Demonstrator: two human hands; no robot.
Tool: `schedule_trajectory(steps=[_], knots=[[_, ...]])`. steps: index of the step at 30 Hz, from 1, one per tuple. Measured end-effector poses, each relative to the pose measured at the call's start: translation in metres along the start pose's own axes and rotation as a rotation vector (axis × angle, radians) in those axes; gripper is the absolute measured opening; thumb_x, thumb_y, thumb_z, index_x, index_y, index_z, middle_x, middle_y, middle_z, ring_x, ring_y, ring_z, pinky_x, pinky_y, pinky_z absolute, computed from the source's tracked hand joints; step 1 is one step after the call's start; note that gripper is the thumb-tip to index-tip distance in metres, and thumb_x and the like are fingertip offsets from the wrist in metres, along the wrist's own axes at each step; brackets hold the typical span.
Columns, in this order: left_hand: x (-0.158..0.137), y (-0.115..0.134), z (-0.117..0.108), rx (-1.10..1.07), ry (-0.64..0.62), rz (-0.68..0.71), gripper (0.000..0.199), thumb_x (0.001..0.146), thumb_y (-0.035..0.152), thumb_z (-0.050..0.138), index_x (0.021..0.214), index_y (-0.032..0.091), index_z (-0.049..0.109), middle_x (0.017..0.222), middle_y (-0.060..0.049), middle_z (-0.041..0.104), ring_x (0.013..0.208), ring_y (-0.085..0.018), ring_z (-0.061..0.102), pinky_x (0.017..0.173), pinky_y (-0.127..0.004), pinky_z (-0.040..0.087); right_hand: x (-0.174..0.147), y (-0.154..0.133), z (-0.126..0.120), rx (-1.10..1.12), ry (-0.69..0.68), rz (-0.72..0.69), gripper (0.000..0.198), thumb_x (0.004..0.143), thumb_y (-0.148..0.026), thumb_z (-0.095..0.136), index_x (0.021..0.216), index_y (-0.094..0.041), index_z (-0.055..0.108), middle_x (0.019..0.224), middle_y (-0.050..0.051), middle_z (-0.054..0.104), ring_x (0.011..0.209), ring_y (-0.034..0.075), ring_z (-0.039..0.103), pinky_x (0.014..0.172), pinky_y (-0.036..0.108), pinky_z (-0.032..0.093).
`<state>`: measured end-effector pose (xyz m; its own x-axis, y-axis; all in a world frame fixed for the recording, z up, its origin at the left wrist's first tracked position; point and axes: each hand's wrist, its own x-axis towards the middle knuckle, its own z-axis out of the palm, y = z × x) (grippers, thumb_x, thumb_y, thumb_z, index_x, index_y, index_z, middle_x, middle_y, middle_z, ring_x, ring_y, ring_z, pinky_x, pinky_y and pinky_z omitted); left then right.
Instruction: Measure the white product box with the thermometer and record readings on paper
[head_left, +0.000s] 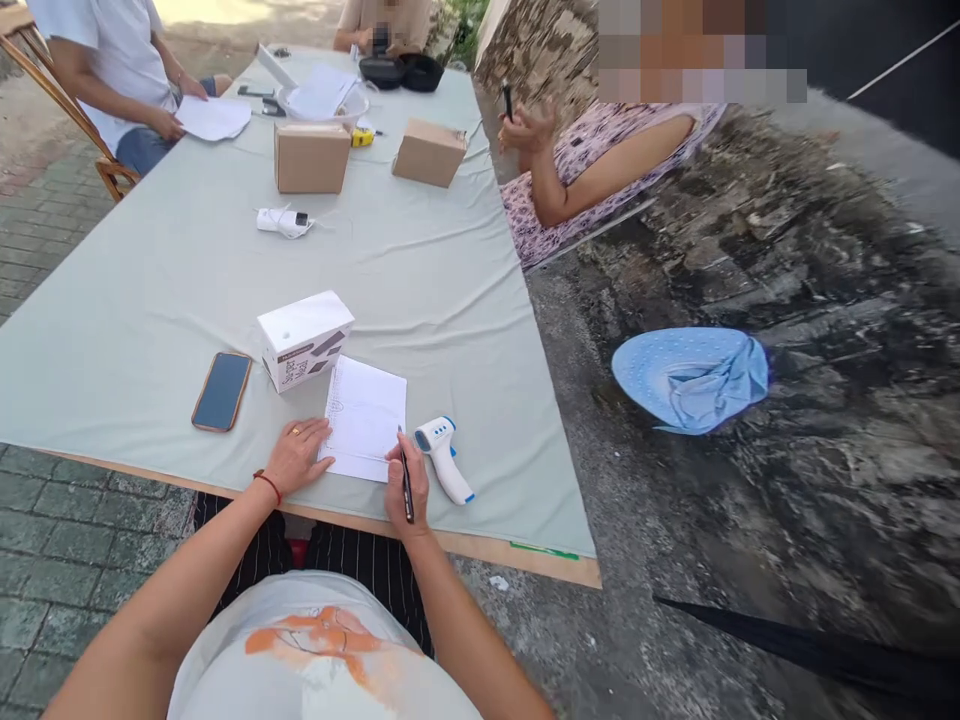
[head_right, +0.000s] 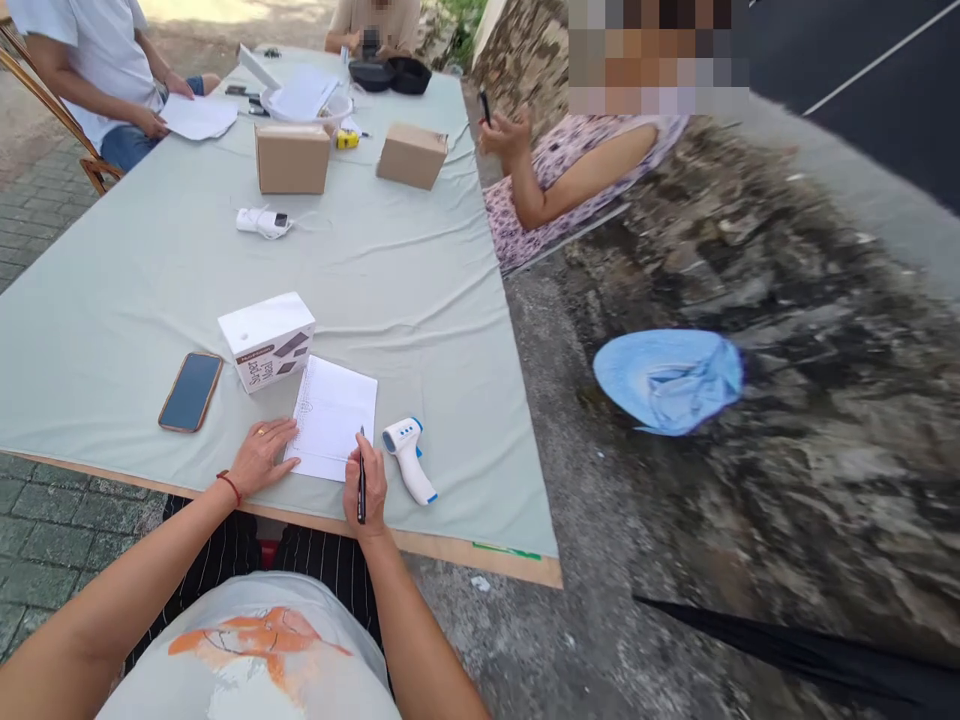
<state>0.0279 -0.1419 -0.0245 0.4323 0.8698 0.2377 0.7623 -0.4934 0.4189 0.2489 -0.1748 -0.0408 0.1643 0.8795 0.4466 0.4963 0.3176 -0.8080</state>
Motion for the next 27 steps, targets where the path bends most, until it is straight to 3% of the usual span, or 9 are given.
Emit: schedule_trajectory(steps=[5, 8, 13, 18, 23, 27], knots=[[0.008, 0.008, -0.004, -0.005, 0.028, -0.092, 0.045, 0.090, 0.037, 0.055, 0.127, 0.012, 0.058, 0.125, -0.017, 0.063, 0.120, -0.030, 0.056, 0.102, -0.047, 0.044, -0.004, -0.029, 0.017, 0.142, 0.027, 0.225, 0.038, 0.095, -0.037, 0.039, 0.124, -0.022, 0.060, 0.095, 0.006, 0.064, 0.088, 0.019, 0.063, 0.085, 0.039, 0.053], [0.012, 0.012, -0.004, 0.029, 0.021, -0.129, 0.047, 0.089, 0.035, 0.055, 0.129, 0.012, 0.057, 0.127, -0.019, 0.058, 0.123, -0.033, 0.052, 0.104, -0.049, 0.041, -0.006, -0.037, 0.025, 0.163, 0.027, 0.356, 0.028, 0.091, -0.034, 0.046, 0.108, -0.021, 0.065, 0.090, 0.003, 0.066, 0.084, 0.017, 0.063, 0.082, 0.035, 0.053], [0.015, 0.016, -0.004, 0.042, -0.032, -0.144, 0.051, 0.088, 0.041, 0.054, 0.132, 0.014, 0.055, 0.134, -0.020, 0.051, 0.129, -0.035, 0.045, 0.108, -0.051, 0.035, 0.005, -0.038, 0.027, 0.103, 0.026, 0.295, 0.009, 0.079, -0.024, 0.056, 0.083, -0.022, 0.064, 0.075, -0.001, 0.064, 0.068, 0.014, 0.060, 0.069, 0.029, 0.052], [0.017, 0.020, -0.005, 0.037, -0.064, -0.147, 0.051, 0.089, 0.043, 0.054, 0.133, 0.018, 0.056, 0.138, -0.019, 0.050, 0.132, -0.035, 0.043, 0.109, -0.053, 0.032, 0.013, -0.032, 0.031, 0.081, 0.033, 0.280, 0.010, 0.078, -0.021, 0.056, 0.086, -0.022, 0.062, 0.073, -0.002, 0.063, 0.062, 0.013, 0.058, 0.063, 0.027, 0.051], [0.018, 0.023, -0.008, 0.048, -0.098, -0.168, 0.044, 0.089, 0.039, 0.053, 0.129, 0.020, 0.059, 0.140, -0.017, 0.050, 0.134, -0.035, 0.042, 0.109, -0.053, 0.032, 0.007, -0.027, 0.037, 0.092, -0.053, 0.326, 0.005, 0.081, -0.025, 0.056, 0.083, -0.022, 0.060, 0.067, -0.004, 0.060, 0.056, 0.012, 0.053, 0.059, 0.026, 0.049], [0.019, 0.026, -0.009, 0.037, -0.115, -0.191, 0.040, 0.090, 0.036, 0.052, 0.126, 0.021, 0.060, 0.140, -0.017, 0.051, 0.135, -0.035, 0.042, 0.109, -0.053, 0.032, 0.007, -0.028, 0.038, 0.082, -0.084, 0.282, 0.007, 0.082, -0.025, 0.055, 0.077, -0.023, 0.059, 0.064, -0.004, 0.057, 0.055, 0.012, 0.051, 0.057, 0.026, 0.047]])
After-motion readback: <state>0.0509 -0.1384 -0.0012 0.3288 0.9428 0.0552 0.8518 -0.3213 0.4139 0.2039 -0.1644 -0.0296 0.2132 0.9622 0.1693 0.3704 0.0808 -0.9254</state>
